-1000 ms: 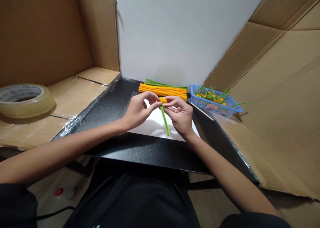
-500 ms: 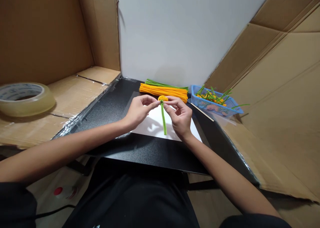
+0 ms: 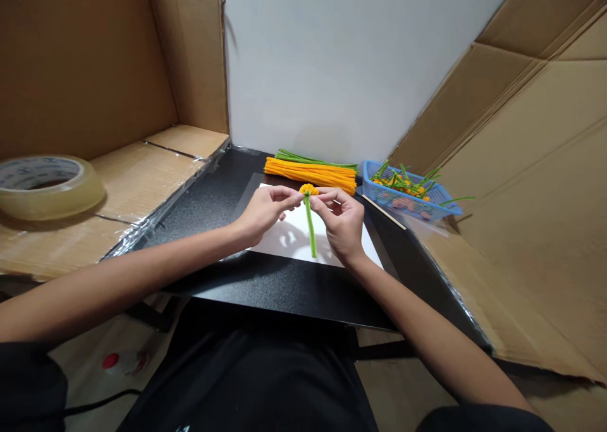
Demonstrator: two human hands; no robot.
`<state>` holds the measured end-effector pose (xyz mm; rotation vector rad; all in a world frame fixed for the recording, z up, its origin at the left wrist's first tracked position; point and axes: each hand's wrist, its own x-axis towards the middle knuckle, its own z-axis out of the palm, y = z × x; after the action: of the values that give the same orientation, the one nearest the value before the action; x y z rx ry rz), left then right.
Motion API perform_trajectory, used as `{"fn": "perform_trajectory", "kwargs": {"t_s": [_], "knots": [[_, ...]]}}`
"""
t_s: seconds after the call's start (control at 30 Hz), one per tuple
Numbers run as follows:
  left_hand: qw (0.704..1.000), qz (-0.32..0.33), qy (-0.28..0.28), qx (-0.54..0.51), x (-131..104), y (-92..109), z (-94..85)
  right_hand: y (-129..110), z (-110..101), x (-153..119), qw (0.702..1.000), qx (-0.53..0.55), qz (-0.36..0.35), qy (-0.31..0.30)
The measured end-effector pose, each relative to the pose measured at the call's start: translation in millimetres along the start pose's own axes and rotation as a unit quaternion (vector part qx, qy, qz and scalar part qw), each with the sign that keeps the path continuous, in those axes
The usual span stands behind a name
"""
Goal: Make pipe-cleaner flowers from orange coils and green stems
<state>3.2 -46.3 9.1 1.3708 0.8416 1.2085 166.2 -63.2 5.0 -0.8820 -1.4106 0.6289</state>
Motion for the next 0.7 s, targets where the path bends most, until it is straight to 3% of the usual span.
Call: {"fn": "perform_trajectory", "kwargs": {"t_s": [0.13,0.23,0.37,0.57,0.7], "knots": [[0.999,0.045,-0.008,0.014,0,-1,0.8,1,0,1,0.999,0.020,0.029,-0.019],[0.992,0.099,-0.001,0.076,-1,-2,-0.7,2,0,1,0.997,0.046,0.058,-0.022],[0.975,0.140,0.022,0.174,-8,-1,1.0,-2,1,0,0.998,0.034,0.046,-0.017],[0.975,0.097,0.058,0.190,-13,-4,7.4,-4,5,-8,1.000,-0.008,-0.011,-0.005],[0.996,0.041,-0.004,0.075,-5,-6,5.1,-1,3,-6,1.000,0.006,-0.021,-0.021]]}}
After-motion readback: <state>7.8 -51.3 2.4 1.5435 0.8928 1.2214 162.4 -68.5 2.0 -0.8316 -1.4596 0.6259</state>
